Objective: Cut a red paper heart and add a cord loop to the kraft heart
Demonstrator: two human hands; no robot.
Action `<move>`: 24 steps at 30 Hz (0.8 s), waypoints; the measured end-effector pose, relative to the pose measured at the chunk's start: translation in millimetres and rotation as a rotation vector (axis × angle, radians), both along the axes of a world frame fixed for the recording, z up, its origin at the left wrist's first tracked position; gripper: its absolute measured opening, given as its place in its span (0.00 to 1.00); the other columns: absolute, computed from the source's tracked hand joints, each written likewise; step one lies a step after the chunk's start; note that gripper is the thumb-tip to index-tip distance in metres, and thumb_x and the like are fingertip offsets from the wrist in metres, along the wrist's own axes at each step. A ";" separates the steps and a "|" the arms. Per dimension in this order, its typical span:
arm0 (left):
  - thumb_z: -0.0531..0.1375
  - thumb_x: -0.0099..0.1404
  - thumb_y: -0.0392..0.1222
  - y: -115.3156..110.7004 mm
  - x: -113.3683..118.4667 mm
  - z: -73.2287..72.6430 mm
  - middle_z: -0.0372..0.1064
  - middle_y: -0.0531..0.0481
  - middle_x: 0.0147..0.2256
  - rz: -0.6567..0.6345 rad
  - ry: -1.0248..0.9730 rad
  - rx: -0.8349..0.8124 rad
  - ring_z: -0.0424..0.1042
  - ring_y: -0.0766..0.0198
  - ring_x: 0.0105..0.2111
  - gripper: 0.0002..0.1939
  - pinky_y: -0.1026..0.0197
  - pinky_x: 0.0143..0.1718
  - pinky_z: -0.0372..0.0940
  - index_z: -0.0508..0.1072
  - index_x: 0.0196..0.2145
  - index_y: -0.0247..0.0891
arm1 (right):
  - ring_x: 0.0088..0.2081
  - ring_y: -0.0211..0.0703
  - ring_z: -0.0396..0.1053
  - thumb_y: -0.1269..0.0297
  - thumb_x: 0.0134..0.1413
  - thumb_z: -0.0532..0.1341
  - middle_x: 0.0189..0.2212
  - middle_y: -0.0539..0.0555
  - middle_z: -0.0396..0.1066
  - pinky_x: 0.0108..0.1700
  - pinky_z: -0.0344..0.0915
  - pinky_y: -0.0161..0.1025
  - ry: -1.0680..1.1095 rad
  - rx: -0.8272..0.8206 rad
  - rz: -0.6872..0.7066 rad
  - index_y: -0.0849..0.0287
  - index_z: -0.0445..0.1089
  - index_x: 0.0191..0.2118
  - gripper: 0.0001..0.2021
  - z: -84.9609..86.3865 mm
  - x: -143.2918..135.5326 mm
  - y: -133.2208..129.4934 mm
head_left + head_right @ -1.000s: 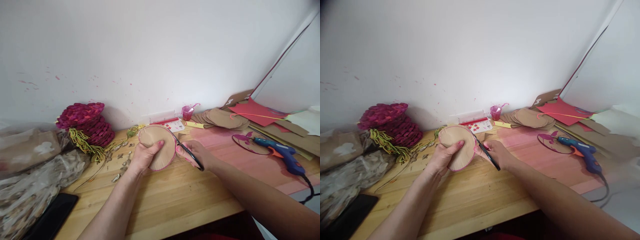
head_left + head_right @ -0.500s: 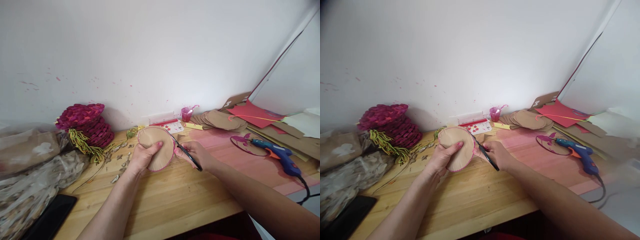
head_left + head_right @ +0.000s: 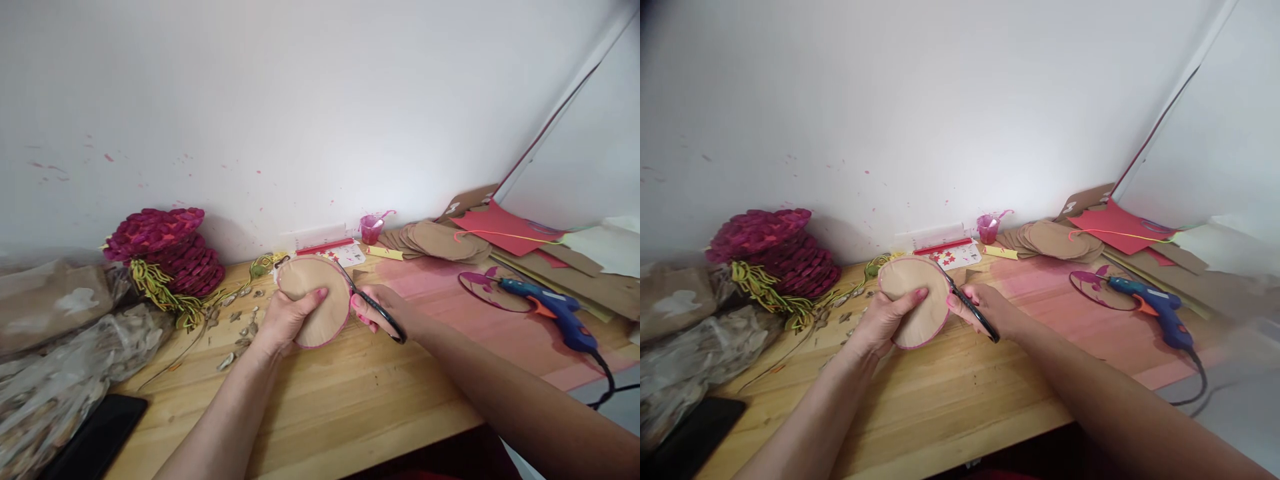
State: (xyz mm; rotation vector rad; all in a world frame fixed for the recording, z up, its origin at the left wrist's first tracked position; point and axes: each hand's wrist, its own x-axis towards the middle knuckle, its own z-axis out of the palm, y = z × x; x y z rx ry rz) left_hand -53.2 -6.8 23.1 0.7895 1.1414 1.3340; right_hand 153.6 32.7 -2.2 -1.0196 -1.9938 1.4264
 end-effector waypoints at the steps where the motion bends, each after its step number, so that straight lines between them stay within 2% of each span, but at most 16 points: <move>1: 0.76 0.44 0.43 0.1 -0.5 -0.4 0.80 0.40 0.40 -0.008 -0.001 0.003 0.78 0.58 0.34 0.27 0.60 0.35 0.73 0.80 0.43 0.32 | 0.20 0.36 0.58 0.40 0.60 0.54 0.20 0.47 0.58 0.22 0.56 0.36 0.000 0.019 0.010 0.57 0.58 0.27 0.24 1.5 0.0 -0.3; 6: 0.76 0.45 0.44 0.9 -3.4 -3.4 0.79 0.40 0.42 -0.018 0.022 0.016 0.78 0.58 0.35 0.29 0.61 0.36 0.72 0.79 0.45 0.33 | 0.22 0.36 0.58 0.44 0.63 0.52 0.21 0.47 0.57 0.25 0.53 0.36 -0.044 0.128 0.016 0.57 0.55 0.26 0.23 8.5 -0.1 -1.8; 11: 0.76 0.44 0.44 0.1 -2.7 -1.6 0.80 0.41 0.41 -0.008 0.022 0.020 0.78 0.58 0.35 0.28 0.61 0.36 0.72 0.80 0.44 0.34 | 0.21 0.36 0.57 0.46 0.63 0.54 0.19 0.47 0.57 0.25 0.49 0.36 -0.078 0.114 0.021 0.57 0.55 0.26 0.21 15.3 -0.8 -3.7; 17: 0.77 0.40 0.43 1.1 -1.9 -0.6 0.80 0.41 0.40 0.014 -0.018 -0.018 0.78 0.56 0.34 0.34 0.57 0.36 0.73 0.78 0.47 0.34 | 0.21 0.36 0.54 0.42 0.60 0.54 0.17 0.47 0.55 0.24 0.47 0.36 -0.140 0.159 -0.018 0.56 0.55 0.23 0.24 21.6 -2.1 -5.7; 24: 0.76 0.42 0.42 2.0 -4.2 -1.7 0.80 0.39 0.40 -0.013 -0.044 -0.038 0.79 0.55 0.34 0.30 0.57 0.36 0.74 0.79 0.44 0.33 | 0.23 0.37 0.55 0.37 0.60 0.52 0.19 0.48 0.57 0.26 0.49 0.37 -0.143 0.202 0.002 0.57 0.56 0.25 0.27 23.1 -1.1 -5.1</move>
